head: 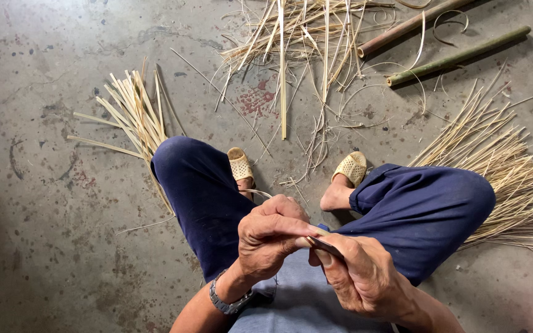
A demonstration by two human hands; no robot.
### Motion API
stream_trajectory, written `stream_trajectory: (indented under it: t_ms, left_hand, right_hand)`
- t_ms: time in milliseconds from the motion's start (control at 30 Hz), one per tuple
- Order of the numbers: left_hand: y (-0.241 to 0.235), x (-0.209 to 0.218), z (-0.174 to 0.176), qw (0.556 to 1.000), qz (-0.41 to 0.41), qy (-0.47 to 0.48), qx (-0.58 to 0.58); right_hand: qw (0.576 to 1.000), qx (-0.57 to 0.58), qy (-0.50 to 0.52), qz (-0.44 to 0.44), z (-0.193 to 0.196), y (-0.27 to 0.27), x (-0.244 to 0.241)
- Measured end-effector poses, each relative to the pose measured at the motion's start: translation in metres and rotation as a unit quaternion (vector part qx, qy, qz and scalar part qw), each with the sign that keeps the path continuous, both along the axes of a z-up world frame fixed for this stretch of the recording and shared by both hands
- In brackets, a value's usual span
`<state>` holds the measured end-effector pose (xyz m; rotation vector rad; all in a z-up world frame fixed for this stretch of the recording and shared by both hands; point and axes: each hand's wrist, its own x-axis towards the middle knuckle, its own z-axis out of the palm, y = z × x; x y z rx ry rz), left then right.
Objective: The person sits cross-legged and uses a knife to split long bamboo strips into thinner strands. They hold the bamboo with one hand and draw the knife along its length to peel off thin layers, repeating the process on multiple pieces.
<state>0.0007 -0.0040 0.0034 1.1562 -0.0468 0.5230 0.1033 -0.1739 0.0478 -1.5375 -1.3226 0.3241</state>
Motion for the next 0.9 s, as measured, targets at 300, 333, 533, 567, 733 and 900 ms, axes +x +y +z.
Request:
stream_trajectory:
  t_ms: [300,333,533,567,733,900]
  left_hand:
    - [-0.001,0.001,0.003,1.000,0.009,0.005,0.015]
    - [0.000,0.001,0.003,1.000,0.010,0.004,0.024]
    - [0.003,0.001,0.006,0.997,0.012,0.012,0.069]
    - [0.005,0.000,0.007,0.996,0.013,0.014,0.085]
    - [0.008,0.001,0.011,0.992,0.018,0.017,0.123]
    - [0.011,0.003,0.018,0.984,0.026,0.010,0.177]
  right_hand:
    - [1.000,-0.020,0.008,0.006,0.000,-0.004,0.001]
    - [1.000,-0.022,0.006,0.006,0.000,-0.004,0.002]
    - [0.999,-0.033,-0.002,0.001,0.001,-0.005,0.001]
    - [1.000,-0.031,-0.002,0.002,0.002,-0.005,0.001]
    - [0.999,-0.048,0.026,0.002,0.006,-0.005,0.000]
    - [0.995,-0.087,0.050,-0.012,0.016,-0.007,0.000]
